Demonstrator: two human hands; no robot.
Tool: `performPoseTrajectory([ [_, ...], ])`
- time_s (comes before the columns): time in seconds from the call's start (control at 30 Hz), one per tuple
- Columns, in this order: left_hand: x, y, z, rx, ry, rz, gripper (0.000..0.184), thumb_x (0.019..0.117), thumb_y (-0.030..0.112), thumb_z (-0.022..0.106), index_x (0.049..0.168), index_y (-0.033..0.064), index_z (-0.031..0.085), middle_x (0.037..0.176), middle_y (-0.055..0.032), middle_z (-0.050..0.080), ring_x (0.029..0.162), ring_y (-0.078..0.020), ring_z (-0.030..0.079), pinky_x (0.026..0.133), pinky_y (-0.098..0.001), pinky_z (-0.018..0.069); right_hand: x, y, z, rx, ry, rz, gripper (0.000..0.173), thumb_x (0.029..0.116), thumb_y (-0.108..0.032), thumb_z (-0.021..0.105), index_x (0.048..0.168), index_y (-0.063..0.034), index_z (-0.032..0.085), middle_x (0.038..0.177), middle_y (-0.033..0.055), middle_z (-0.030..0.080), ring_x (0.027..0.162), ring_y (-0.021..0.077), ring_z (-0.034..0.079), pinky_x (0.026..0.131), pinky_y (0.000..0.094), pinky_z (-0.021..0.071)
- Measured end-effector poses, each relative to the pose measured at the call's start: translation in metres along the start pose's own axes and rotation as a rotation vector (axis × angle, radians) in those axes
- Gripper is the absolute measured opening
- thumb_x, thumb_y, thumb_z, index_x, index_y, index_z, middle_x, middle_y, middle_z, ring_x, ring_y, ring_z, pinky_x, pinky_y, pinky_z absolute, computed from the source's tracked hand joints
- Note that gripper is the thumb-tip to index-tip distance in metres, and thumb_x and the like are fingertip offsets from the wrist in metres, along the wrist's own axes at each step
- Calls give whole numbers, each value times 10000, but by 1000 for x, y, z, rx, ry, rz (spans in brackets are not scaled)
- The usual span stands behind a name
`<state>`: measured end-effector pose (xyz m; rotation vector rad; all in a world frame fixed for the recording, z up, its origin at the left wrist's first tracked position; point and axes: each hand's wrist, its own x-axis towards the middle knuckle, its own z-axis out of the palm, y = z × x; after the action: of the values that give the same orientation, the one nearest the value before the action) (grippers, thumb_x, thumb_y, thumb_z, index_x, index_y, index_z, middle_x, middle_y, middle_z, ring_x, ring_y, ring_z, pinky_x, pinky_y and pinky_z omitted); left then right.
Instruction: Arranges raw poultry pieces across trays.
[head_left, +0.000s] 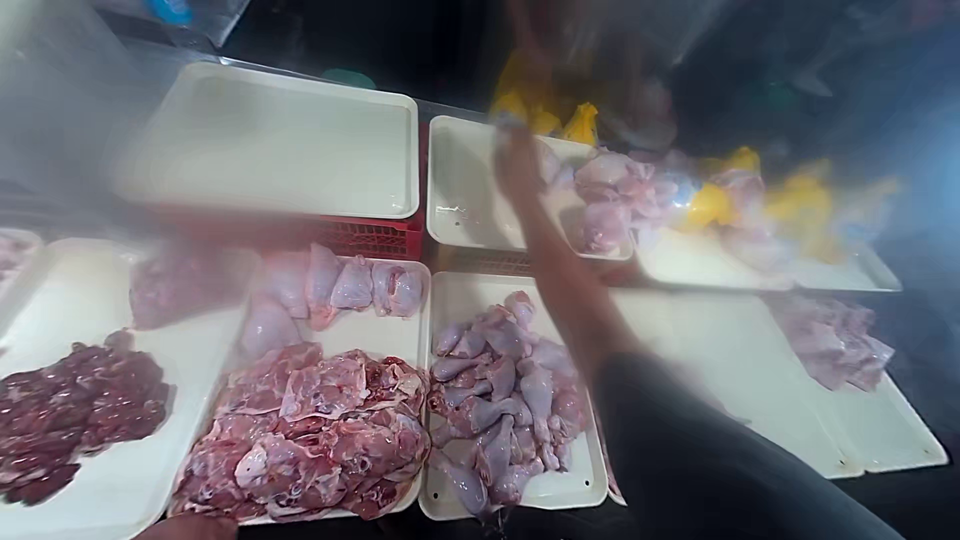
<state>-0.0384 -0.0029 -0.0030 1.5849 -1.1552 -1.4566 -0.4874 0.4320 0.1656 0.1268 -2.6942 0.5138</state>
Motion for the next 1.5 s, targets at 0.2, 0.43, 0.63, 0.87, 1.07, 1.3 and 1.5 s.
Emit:
performPoseTrajectory([
  [0.2,9,-6,1,131,122,3,811,1087,557,60,1482,-56,414,1430,-274,527,1269,-353,558,983,-588,490,32,84,3,-119,-309,249,828,832,-548,738,1524,-174,478,1495,257,505,1324,539,494,978,807,391],
  [0.43,13,-1,6,186,212,-55,862,1081,592,63,1420,-72,495,1352,-293,588,1229,-371,602,979,-575,505,-7,52,-16,-155,-419,182,706,911,-583,614,1328,-13,623,1267,342,629,1227,581,549,978,820,364],
  [0.63,13,1,9,176,243,-101,866,1079,603,83,1332,-64,575,1285,-274,631,1177,-359,633,948,-564,521,-53,46,-35,241,-263,409,572,998,-500,575,1265,2,633,1097,248,680,973,382,677,869,626,538],
  [0.87,13,4,12,213,255,-137,861,1073,611,65,1372,-30,557,1316,-248,626,1227,-349,612,985,-549,504,-71,26,-48,-4,39,403,734,908,-614,648,1430,-113,526,1280,222,656,1153,411,653,958,647,508],
  [1.07,16,-4,13,96,269,-149,905,1048,677,93,1271,-29,612,1228,-240,658,1131,-340,654,923,-548,532,-100,-60,-75,908,35,322,528,1061,-487,504,1477,-195,361,1083,21,605,774,125,656,694,361,600],
  [1.3,20,-8,13,122,258,-144,892,1047,679,99,1344,-16,574,1265,-236,651,1180,-342,638,952,-552,526,-158,-216,2,1183,-307,181,632,1077,-289,507,1578,-126,159,1284,126,577,1001,189,677,812,396,615],
  [1.5,19,-3,12,203,285,-159,849,1070,637,135,1316,-32,596,1245,-238,660,1154,-342,648,941,-538,526,-224,-271,126,206,-792,-77,690,1035,-402,542,1607,-119,279,1631,323,224,1373,571,415,1007,694,469],
])
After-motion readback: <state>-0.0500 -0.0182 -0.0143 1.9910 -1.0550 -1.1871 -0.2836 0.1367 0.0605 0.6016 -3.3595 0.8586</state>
